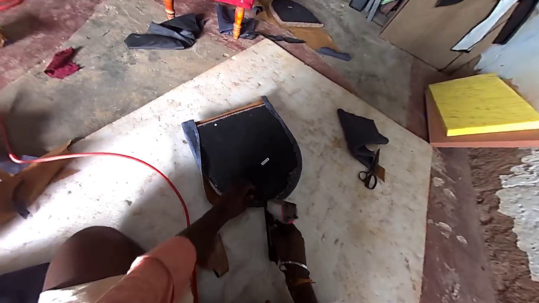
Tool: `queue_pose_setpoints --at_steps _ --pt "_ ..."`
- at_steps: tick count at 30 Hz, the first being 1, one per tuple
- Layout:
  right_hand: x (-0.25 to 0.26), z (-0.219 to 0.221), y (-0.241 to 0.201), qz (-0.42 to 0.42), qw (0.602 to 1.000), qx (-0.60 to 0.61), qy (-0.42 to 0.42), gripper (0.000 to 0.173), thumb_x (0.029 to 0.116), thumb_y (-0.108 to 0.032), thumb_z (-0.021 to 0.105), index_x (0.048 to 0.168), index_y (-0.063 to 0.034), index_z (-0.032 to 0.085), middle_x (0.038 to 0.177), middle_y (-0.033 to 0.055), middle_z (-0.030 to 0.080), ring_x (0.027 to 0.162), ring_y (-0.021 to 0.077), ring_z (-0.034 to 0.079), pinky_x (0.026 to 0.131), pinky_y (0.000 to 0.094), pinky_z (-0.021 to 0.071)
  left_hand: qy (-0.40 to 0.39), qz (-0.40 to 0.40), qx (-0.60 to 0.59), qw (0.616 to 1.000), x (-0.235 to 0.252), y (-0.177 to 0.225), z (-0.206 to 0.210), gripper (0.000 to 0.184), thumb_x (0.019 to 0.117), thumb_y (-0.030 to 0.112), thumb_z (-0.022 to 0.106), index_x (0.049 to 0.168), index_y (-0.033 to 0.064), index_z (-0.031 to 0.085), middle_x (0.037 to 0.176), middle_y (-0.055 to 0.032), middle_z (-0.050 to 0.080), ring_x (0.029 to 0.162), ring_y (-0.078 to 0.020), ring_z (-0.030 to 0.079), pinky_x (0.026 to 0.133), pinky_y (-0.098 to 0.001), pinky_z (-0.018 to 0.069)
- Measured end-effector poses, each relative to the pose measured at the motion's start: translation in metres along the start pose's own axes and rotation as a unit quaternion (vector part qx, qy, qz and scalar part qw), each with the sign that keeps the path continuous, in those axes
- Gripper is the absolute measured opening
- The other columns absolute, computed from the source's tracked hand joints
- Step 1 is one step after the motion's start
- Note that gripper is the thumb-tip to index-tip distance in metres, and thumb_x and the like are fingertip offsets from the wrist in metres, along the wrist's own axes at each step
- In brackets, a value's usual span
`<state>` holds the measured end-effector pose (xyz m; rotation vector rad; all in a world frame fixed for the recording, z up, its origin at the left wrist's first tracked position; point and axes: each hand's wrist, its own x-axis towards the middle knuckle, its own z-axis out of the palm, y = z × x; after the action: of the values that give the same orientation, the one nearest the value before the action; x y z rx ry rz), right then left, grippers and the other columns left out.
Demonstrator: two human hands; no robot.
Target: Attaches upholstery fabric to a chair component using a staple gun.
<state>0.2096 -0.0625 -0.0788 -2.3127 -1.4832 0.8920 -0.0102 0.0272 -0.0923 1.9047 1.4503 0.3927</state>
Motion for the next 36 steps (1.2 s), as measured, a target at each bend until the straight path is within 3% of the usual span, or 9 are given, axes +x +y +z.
queue_pose_setpoints --at_steps 4,7,9,13,18,23,28,33,36 --pt "0.006 -0.031 0.011 0.063 0.985 0.114 0.117 0.056 0.0955 -0.035 0.072 0.137 -0.0003 0.058 0.107 0.0213 0.072 0.096 0.0355 0.071 0.088 0.0579 0.0565 0.042 -0.044 0.204 0.977 -0.053 -0.032 -0.015 0.056 0.0982 0.062 0.052 0.13 0.0168 0.062 0.139 -0.0055 0.058 0.133 -0.0284 0.05 0.113 -0.0501 0.0389" --pt "0.027 -0.048 0.033 0.076 0.971 0.094 0.204 0.075 0.0976 -0.032 0.07 0.155 -0.0003 0.033 0.126 0.0285 0.065 0.11 0.0428 0.068 0.094 0.0596 0.0545 -0.004 -0.059 0.288 0.956 -0.069 -0.058 -0.026 0.051 0.1043 0.051 0.048 0.138 0.0155 0.06 0.15 -0.0083 0.052 0.142 -0.0321 0.044 0.121 -0.0561 0.027" --pt "0.034 -0.052 0.052 0.052 0.976 0.039 0.209 0.083 0.0968 -0.029 0.069 0.16 0.002 0.025 0.148 0.0332 0.048 0.133 0.0477 0.053 0.109 0.0605 0.0448 -0.004 -0.012 0.33 0.944 -0.072 -0.067 -0.028 0.033 0.1088 0.032 0.043 0.133 0.0209 0.063 0.144 -0.0057 0.058 0.139 -0.0298 0.049 0.119 -0.0583 0.0291" --pt "0.02 -0.044 0.049 -0.061 0.974 -0.017 0.219 0.077 0.0931 -0.039 0.07 0.153 0.0016 0.043 0.156 0.0334 0.038 0.143 0.0526 0.038 0.115 0.0657 0.0339 0.018 0.135 0.327 0.935 -0.063 -0.05 -0.026 0.033 0.1049 0.016 0.048 0.132 0.0247 0.065 0.135 -0.0045 0.065 0.132 -0.029 0.056 0.114 -0.0591 0.0358" --pt "0.034 -0.01 -0.015 -0.18 0.974 0.018 0.138 0.064 0.0993 -0.048 0.06 0.152 -0.0126 0.05 0.161 0.02 0.039 0.15 0.0402 0.034 0.12 0.0628 0.0288 0.127 0.301 0.328 0.887 -0.041 -0.002 0.015 0.022 0.0983 0.017 0.061 0.116 0.0217 0.072 0.105 -0.0045 0.073 0.096 -0.0242 0.071 0.084 -0.0456 0.0583" --pt "0.101 -0.001 -0.046 -0.174 0.976 -0.101 0.078 0.072 0.0951 -0.073 0.047 0.159 -0.0397 0.038 0.17 0.0098 0.025 0.158 0.0382 0.014 0.122 0.0713 0.004 -0.089 0.219 0.32 0.917 -0.013 0.028 0.025 0.057 0.1027 0.062 0.045 0.115 0.0121 0.07 0.098 -0.0116 0.074 0.085 -0.031 0.074 0.069 -0.0517 0.0612" --pt "0.128 0.022 -0.055 -0.143 0.975 -0.17 -0.022 0.106 0.0677 -0.103 0.04 0.16 -0.0565 0.015 0.175 0.0043 -0.002 0.158 0.0417 -0.008 0.114 0.0803 -0.0081 -0.231 0.102 0.36 0.898 -0.008 0.055 0.037 0.047 0.1089 0.043 0.04 0.121 0.0077 0.068 0.113 -0.0201 0.071 0.108 -0.0405 0.069 0.087 -0.0592 0.0579" --pt "0.132 0.033 -0.046 -0.159 0.974 -0.163 0.016 0.104 0.0679 -0.103 0.039 0.159 -0.0569 0.018 0.175 0.0023 0.002 0.159 0.0398 -0.005 0.113 0.0809 -0.0084 -0.312 0.178 0.333 0.872 -0.001 0.044 0.03 0.045 0.1092 0.035 0.037 0.151 0.0243 0.051 0.106 -0.0164 0.072 0.095 -0.0377 0.072 0.077 -0.0561 0.0591" --pt "0.133 0.032 -0.045 -0.158 0.972 -0.172 0.01 0.104 0.0676 -0.103 0.039 0.159 -0.0583 0.016 0.175 0.0007 -0.001 0.159 0.0383 -0.007 0.114 0.0804 -0.0093 -0.301 0.236 0.308 0.871 0.0 0.038 0.031 0.048 0.1073 0.032 0.039 0.153 0.0175 0.049 0.102 -0.0163 0.073 0.089 -0.0362 0.073 0.073 -0.0541 0.0599"
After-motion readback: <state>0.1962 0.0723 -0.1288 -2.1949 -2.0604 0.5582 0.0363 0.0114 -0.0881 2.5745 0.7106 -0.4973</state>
